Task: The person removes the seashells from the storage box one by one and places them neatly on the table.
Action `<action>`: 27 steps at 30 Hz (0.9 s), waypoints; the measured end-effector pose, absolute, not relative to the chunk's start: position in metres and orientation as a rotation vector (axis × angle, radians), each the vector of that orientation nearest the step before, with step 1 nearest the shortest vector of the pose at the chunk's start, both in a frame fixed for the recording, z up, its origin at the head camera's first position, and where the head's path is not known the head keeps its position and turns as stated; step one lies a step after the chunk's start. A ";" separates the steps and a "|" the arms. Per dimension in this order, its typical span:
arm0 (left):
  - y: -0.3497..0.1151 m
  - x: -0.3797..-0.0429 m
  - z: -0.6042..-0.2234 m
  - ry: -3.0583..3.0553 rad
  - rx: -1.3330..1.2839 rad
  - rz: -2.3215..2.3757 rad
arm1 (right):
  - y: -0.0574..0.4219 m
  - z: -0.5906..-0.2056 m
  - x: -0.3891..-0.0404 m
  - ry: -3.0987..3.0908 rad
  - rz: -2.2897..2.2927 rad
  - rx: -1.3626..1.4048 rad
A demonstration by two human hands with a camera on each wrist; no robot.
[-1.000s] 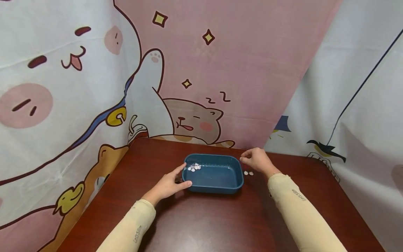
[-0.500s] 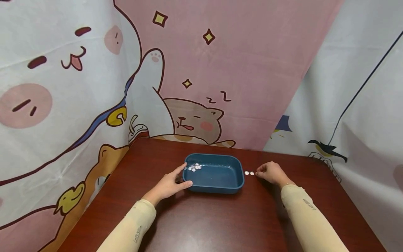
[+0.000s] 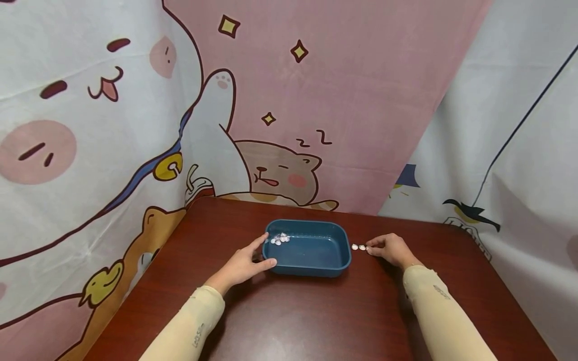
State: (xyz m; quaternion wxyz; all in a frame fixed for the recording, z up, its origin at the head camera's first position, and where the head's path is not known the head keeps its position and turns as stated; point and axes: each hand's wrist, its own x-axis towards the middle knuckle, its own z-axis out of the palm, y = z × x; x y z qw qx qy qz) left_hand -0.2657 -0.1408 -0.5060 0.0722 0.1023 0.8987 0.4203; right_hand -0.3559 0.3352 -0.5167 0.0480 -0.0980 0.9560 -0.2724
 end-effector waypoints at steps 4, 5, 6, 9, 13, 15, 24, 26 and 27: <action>-0.141 -0.266 -0.506 2.704 0.305 1.265 | 0.336 -0.516 -0.356 2.909 -0.843 -0.302; -0.141 -0.266 -0.505 2.705 0.304 1.263 | 0.336 -0.516 -0.356 2.910 -0.841 -0.301; -0.140 -0.265 -0.505 2.707 0.304 1.260 | 0.336 -0.516 -0.356 2.909 -0.842 -0.301; -0.140 -0.265 -0.505 2.707 0.300 1.258 | 0.336 -0.516 -0.356 2.907 -0.848 -0.304; -0.140 -0.265 -0.504 2.706 0.297 1.260 | 0.337 -0.517 -0.356 2.906 -0.864 -0.302; -0.140 -0.265 -0.504 2.708 0.299 1.259 | 0.337 -0.517 -0.356 2.907 -0.868 -0.297; -0.140 -0.265 -0.506 2.708 0.303 1.263 | 0.336 -0.515 -0.355 2.878 -0.895 -0.254; -0.140 -0.265 -0.506 2.710 0.304 1.264 | 0.337 -0.515 -0.354 2.868 -0.904 -0.252; -0.140 -0.265 -0.506 2.712 0.305 1.264 | 0.337 -0.515 -0.354 2.862 -0.907 -0.255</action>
